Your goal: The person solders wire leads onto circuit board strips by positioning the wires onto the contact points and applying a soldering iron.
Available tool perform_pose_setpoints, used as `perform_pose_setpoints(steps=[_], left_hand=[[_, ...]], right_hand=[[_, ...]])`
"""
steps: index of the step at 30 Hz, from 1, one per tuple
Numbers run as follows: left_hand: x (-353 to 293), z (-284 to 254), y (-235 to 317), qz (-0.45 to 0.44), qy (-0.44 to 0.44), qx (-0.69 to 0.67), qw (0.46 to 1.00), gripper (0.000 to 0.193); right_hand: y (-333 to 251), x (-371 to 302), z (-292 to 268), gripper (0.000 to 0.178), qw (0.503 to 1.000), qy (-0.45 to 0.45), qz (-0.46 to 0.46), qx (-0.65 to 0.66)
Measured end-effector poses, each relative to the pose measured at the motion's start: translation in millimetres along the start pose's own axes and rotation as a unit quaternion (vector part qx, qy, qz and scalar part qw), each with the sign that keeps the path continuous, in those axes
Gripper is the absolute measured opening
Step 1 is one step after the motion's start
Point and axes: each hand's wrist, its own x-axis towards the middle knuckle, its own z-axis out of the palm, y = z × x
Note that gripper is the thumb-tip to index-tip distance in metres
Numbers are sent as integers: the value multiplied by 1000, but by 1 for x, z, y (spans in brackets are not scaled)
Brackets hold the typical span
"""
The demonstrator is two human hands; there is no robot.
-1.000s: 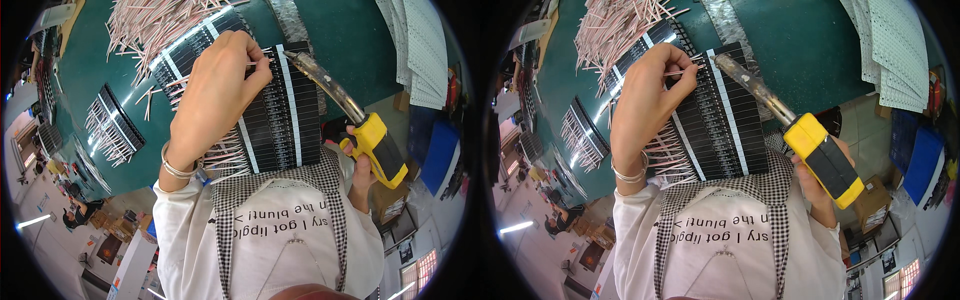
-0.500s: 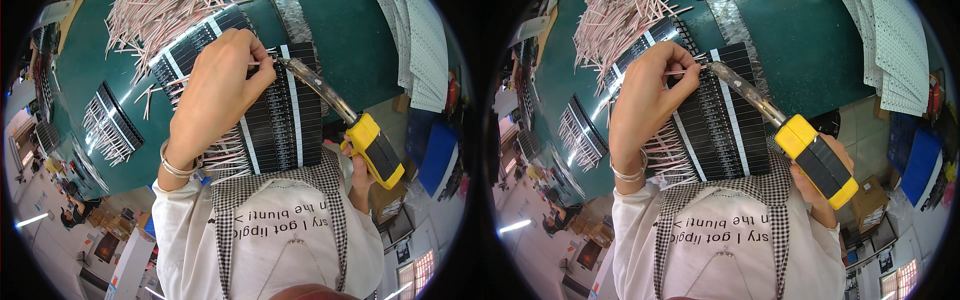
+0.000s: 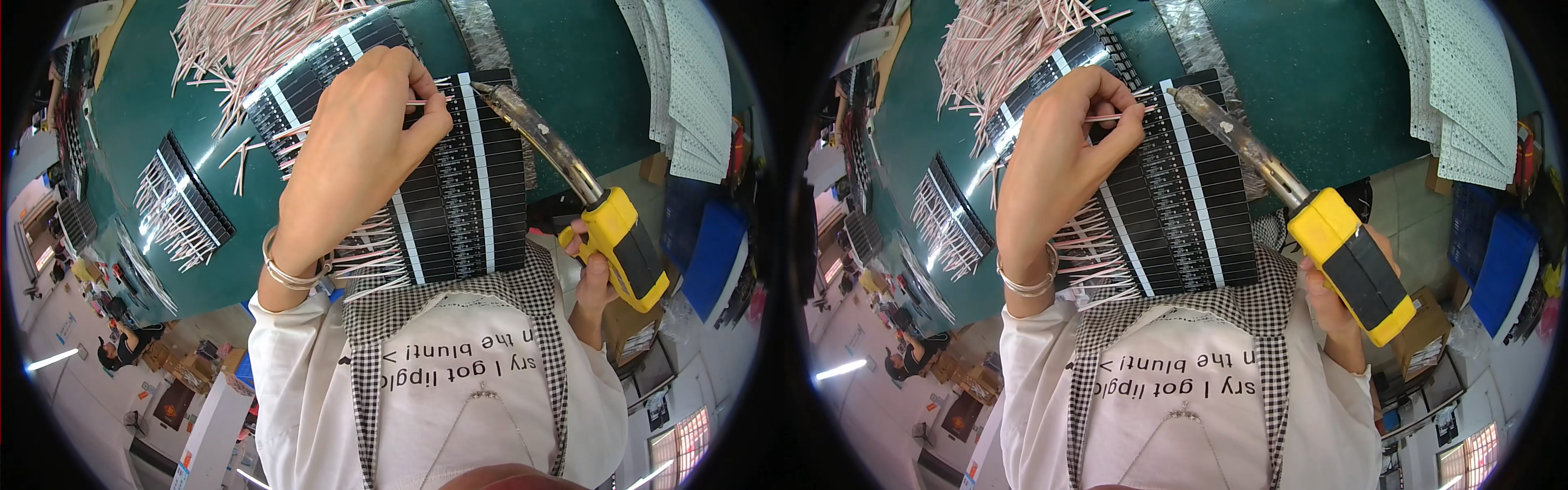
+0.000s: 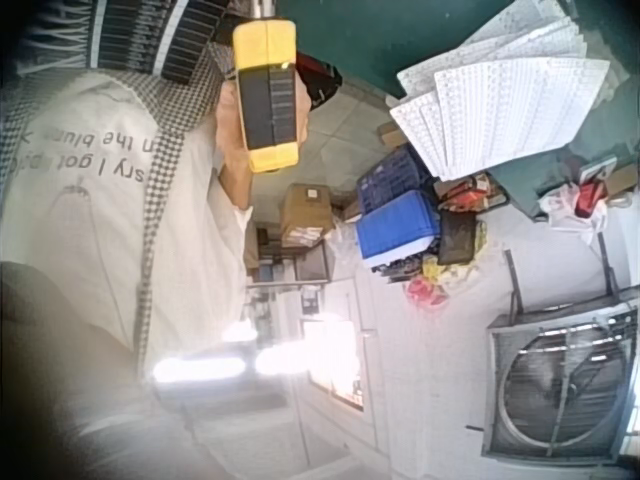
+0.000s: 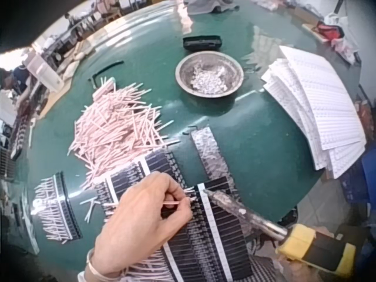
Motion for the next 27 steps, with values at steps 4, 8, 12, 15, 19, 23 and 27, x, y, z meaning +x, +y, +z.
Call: perform_pose_setpoints(steps=[4, 8, 12, 15, 19, 23, 27], left_hand=[[0, -4, 3, 7, -14, 0, 1000, 18], [-2, -1, -2, 20, -10, -27, 999, 18], [-3, 2, 0, 2, 15, -35, 999, 17], [-2, 2, 1, -6, 18, -23, 1000, 17], [0, 2, 3, -20, 13, -17, 1000, 17], [1, 2, 3, -18, 12, -15, 1000, 17], [1, 3, 2, -11, 19, -23, 999, 17]], right_hand=[[-2, 1, 4, 43, 999, -7, 13, 32], [0, -4, -2, 53, 999, -43, 31, -2], [-5, 2, 5, 46, 998, -31, 33, 37], [0, 0, 0, 36, 1000, -20, 22, 2], [2, -1, -4, 29, 997, -36, 1, -71], [1, -2, 1, 32, 999, -21, 34, -13], [2, -3, -3, 33, 998, -27, 28, -54]])
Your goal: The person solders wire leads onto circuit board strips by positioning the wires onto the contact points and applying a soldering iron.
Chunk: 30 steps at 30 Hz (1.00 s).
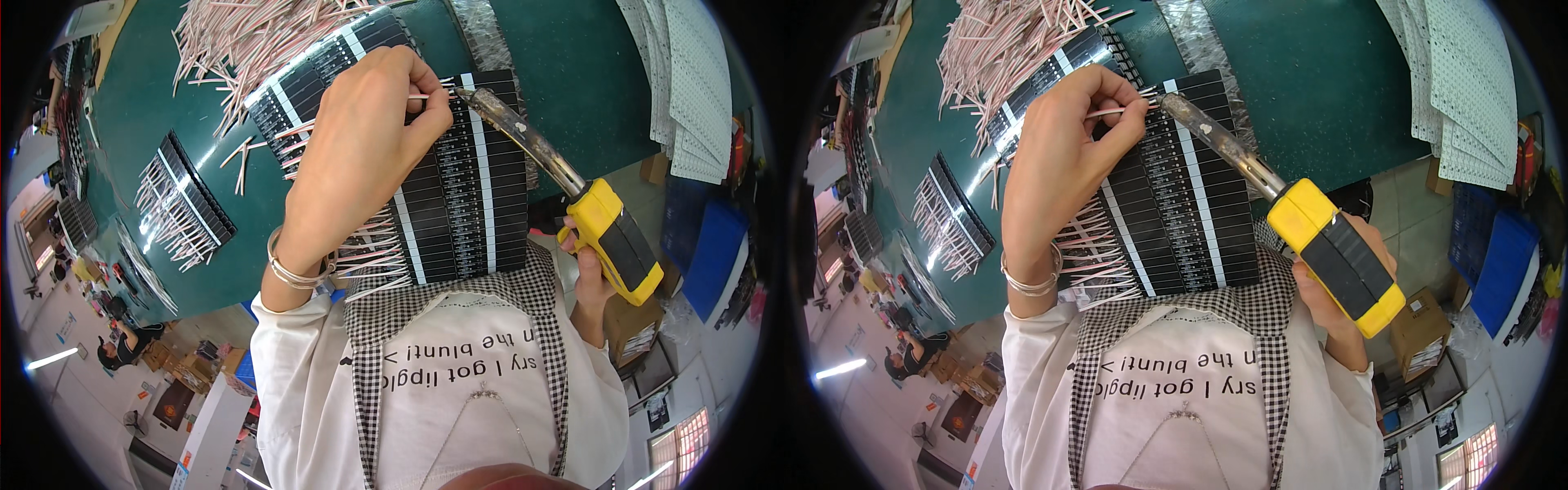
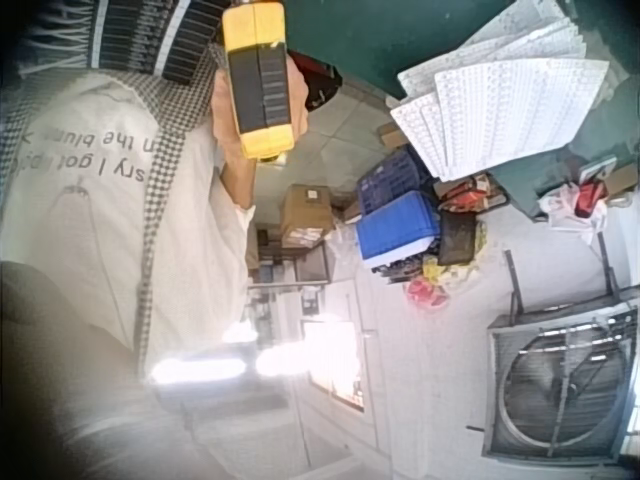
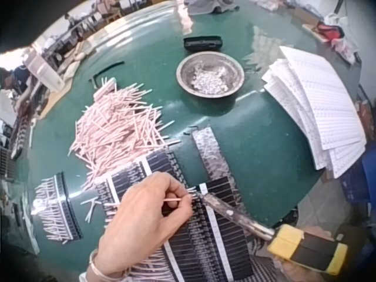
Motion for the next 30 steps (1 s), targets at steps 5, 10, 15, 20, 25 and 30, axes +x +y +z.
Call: perform_pose_setpoints(steps=[5, 10, 15, 20, 25, 30], left_hand=[[1, -1, 2, -8, -5, 4, 1000, 18], [1, -1, -2, -13, -3, 1, 1000, 19], [0, -1, -1, -13, -8, 1, 1000, 18], [-3, -3, 0, -15, -21, 21, 999, 21], [-27, -32, 1, 51, 72, 114, 990, 43], [-68, -89, -56, -120, 142, 195, 963, 35]], right_hand=[[0, 0, -1, 32, 1000, 0, -10, 3], [0, 0, -2, 42, 1000, -1, -16, 25], [-3, 0, 3, 49, 998, -12, -16, 64], [-10, 8, 12, 49, 996, 21, -12, 87], [-13, 10, 14, 49, 997, 29, -16, 75], [-12, 10, 13, 49, 997, 30, -2, 66]])
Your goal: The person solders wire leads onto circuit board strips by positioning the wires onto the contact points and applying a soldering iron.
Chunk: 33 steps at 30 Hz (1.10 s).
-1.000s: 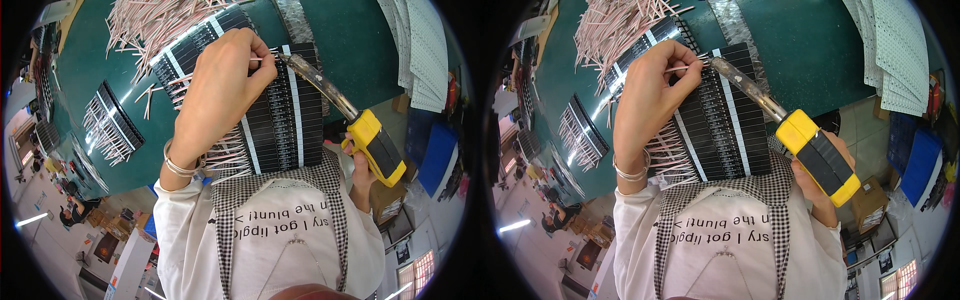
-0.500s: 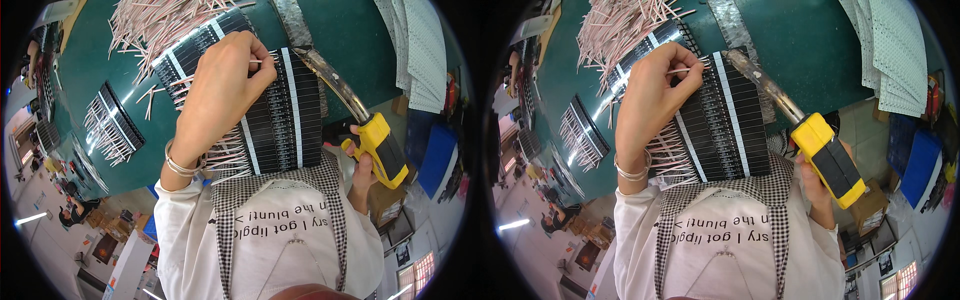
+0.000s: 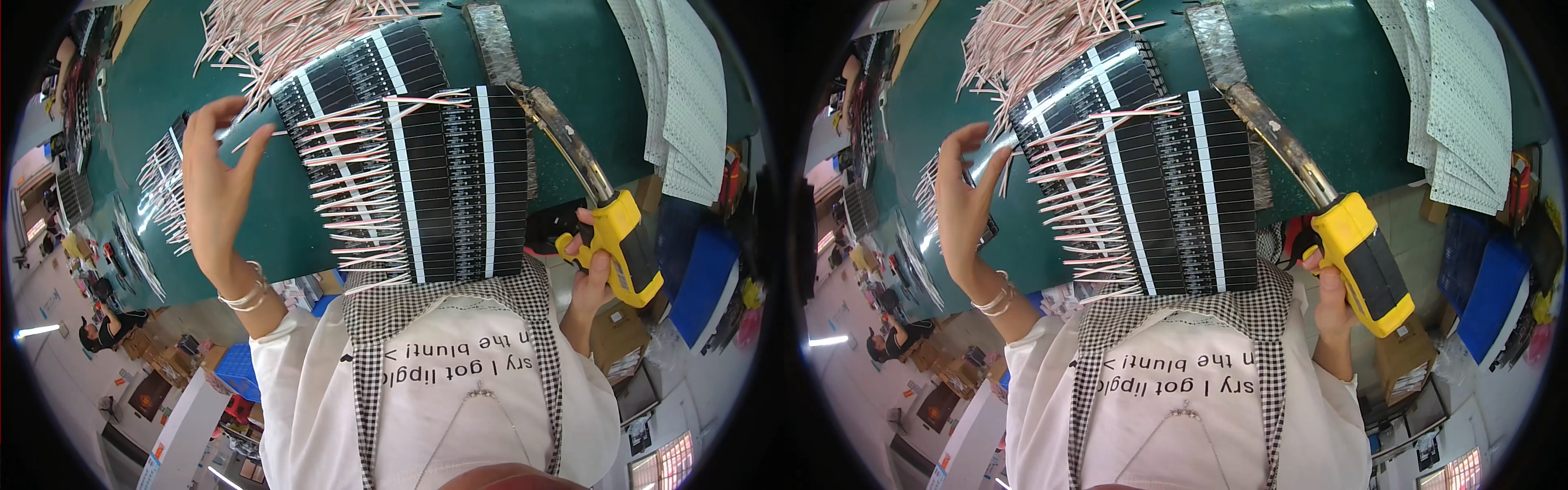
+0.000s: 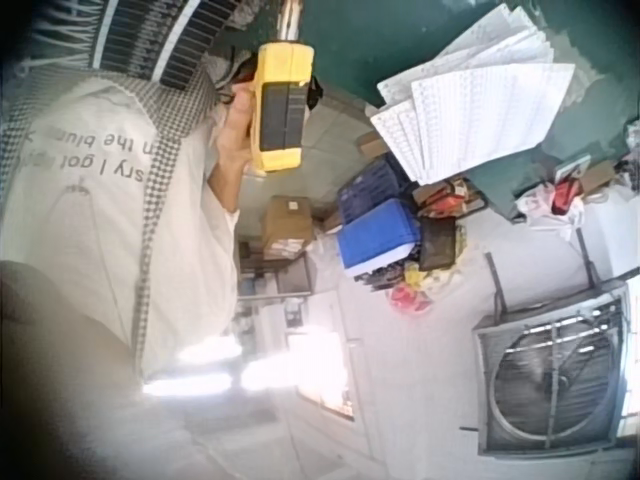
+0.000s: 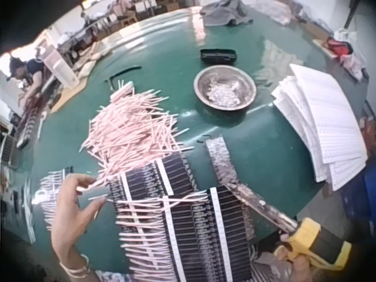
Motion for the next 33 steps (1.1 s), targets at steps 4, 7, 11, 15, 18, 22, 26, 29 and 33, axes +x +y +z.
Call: perform_pose_setpoints(steps=[4, 7, 11, 15, 18, 22, 26, 29, 33], left_hand=[[-22, 9, -61, -25, -45, 19, 999, 29], [-31, 15, -69, -44, -76, -15, 996, 21], [-40, 10, -57, -11, -57, 41, 997, 12], [-40, -4, -61, -68, -21, 2, 997, 12], [-31, -6, -47, -77, 5, 14, 997, 20], [-29, 17, -26, 1, -101, -63, 993, 16], [-24, 30, -30, -5, -100, -81, 992, 16], [-21, 24, -37, 93, -66, -11, 993, 13], [-11, 6, -26, -54, -56, -99, 992, 14]], right_hand=[[-5, 3, 4, 48, 1000, 3, 0, 16], [-6, 3, 5, 48, 1000, 7, 2, 13], [-4, 2, 5, 48, 1000, 16, -1, 16], [-2, 3, 3, 46, 1000, 10, -19, 18], [-3, 4, 3, 46, 1000, 7, -18, 1], [-3, 4, 4, 46, 1000, 7, -11, 18], [-5, 2, 1, 47, 1000, 1, 2, 26], [-5, 3, 1, 47, 1000, 1, -1, 24], [-4, 2, 1, 47, 1000, 4, -4, 27]])
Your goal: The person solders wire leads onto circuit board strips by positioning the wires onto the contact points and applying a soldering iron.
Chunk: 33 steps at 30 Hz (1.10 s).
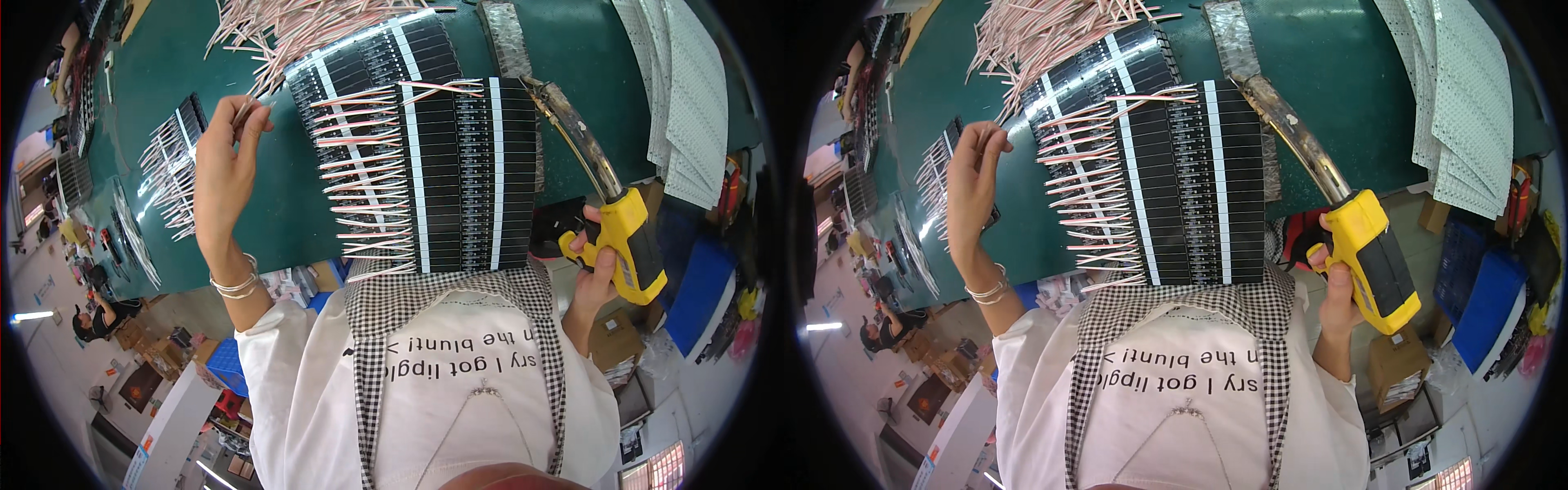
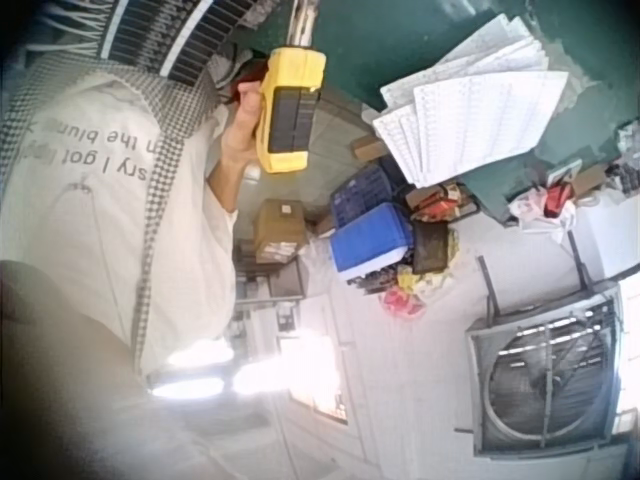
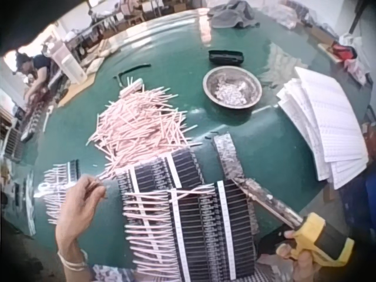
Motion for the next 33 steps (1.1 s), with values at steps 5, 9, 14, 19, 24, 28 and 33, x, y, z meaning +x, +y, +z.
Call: perform_pose_setpoints(steps=[5, 9, 14, 19, 24, 28, 33], left_hand=[[9, 15, 74, 112, -103, -223, 963, 14], [17, 51, 110, 236, -171, -104, 951, 11], [21, 69, 116, 258, -143, -72, 953, 11], [22, 73, 116, 240, -157, -79, 955, 13], [22, 72, 119, 190, -178, -70, 963, 15], [24, 73, 116, 242, -152, -52, 957, 13], [23, 79, 113, 214, -140, -98, 962, 11]], right_hand=[[1, -1, -1, 45, 1000, -4, 1, 9], [-1, -2, -2, 47, 1000, 1, -2, -7], [0, -8, -6, 52, 1000, 11, 6, -18], [2, -11, -10, 53, 999, 4, 25, -32], [2, -10, -10, 56, 999, -20, 34, -37], [8, -12, -12, 59, 999, -8, 23, -29], [4, -13, -13, 60, 1000, -18, 24, 1]])
